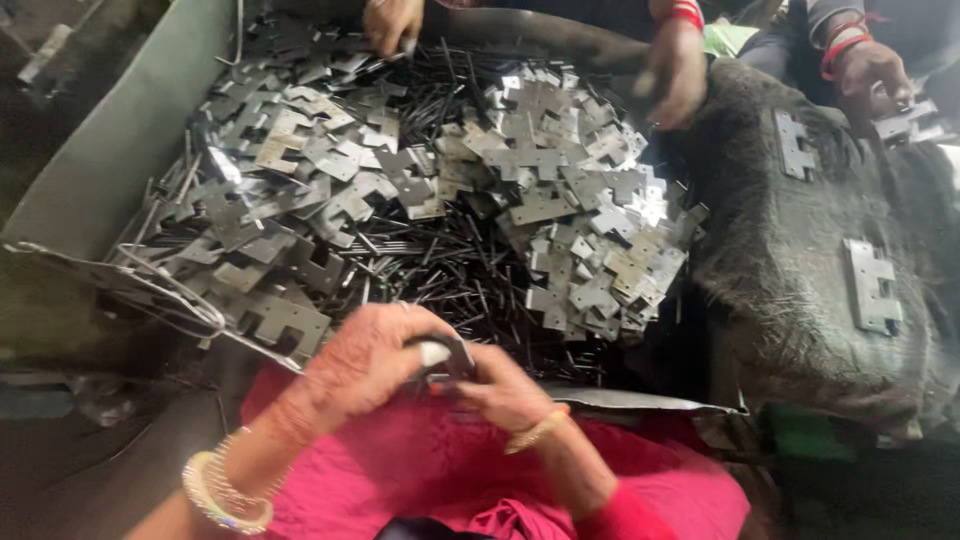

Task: The person inserts metal rods into small metal brackets and places the assembled units onto a nearby surface. The task is performed continuously by hand while seated on the floor.

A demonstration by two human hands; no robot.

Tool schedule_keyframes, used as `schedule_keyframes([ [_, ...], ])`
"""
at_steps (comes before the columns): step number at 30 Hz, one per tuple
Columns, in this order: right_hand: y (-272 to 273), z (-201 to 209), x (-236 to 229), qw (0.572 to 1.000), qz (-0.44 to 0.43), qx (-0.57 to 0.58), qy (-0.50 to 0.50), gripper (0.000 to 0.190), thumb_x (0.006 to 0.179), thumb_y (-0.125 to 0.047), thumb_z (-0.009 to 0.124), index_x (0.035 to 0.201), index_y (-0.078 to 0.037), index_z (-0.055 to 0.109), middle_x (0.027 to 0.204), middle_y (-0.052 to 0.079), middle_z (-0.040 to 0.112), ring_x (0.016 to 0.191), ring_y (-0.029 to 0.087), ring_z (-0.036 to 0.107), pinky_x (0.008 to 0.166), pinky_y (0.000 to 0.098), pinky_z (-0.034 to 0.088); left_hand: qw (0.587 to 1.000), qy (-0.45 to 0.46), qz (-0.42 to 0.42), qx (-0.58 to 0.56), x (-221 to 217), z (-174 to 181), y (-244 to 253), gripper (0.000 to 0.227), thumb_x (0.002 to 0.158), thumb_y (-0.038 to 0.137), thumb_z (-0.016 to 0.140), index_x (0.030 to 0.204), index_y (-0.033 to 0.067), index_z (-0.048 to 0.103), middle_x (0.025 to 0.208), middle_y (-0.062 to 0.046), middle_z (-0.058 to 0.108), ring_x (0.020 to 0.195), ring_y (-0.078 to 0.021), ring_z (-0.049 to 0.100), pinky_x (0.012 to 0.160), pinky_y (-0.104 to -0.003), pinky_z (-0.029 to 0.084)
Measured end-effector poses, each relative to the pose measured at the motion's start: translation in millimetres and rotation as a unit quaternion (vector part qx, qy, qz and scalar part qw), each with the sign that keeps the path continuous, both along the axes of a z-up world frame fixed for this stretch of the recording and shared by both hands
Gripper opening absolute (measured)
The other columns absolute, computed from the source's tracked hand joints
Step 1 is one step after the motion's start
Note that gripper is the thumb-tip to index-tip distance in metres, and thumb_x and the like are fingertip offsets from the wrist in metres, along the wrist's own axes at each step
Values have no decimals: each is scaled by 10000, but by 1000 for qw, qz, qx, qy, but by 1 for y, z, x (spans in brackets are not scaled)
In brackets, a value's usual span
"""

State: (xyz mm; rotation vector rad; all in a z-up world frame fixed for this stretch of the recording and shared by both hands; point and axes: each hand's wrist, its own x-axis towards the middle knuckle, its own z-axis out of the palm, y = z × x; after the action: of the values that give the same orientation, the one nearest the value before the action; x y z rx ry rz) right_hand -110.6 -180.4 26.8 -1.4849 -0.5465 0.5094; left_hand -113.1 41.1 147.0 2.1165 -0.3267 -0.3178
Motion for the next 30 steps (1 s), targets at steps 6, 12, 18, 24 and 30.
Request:
schedule_keyframes([
  [6,66,-28,97,869,-201,-350,-287,99,961,-111,626,985,-84,718,993,107,682,899,239,672,737,353,563,929,-251,270,28,-26,-16,61,314,924,112,682,1231,44,696,1194,-156,711,1070,-244,674,894,-362,550],
  [12,63,-30,178,636,-48,-428,-640,72,810,-165,644,809,-108,688,1065,96,631,1000,288,637,784,403,565,896,-257,362,-17,-27,-36,95,262,971,46,601,1208,51,713,1155,-123,723,1065,-232,702,921,-356,539],
  [18,20,0,136,794,-343,-216,-454,174,917,-136,639,1048,-59,725,1066,107,729,959,270,722,803,388,617,914,-227,337,-15,66,-90,20,259,865,108,690,1109,126,773,1052,-138,769,945,-265,740,845,-353,548],
  [24,-81,13,40,781,-449,377,216,366,1055,-265,518,1309,-7,570,1019,150,709,930,309,715,832,476,637,871,-444,205,48,168,-137,-126,440,769,103,651,1194,-10,674,1097,-222,734,967,-384,689,814,-409,524],
  [30,-102,-11,-5,765,-438,332,336,439,1016,-199,530,1318,119,522,1199,261,688,1031,384,718,912,532,602,790,-466,13,398,189,-89,-113,190,1066,49,591,930,109,711,820,-75,698,775,-190,650,733,-372,497],
])
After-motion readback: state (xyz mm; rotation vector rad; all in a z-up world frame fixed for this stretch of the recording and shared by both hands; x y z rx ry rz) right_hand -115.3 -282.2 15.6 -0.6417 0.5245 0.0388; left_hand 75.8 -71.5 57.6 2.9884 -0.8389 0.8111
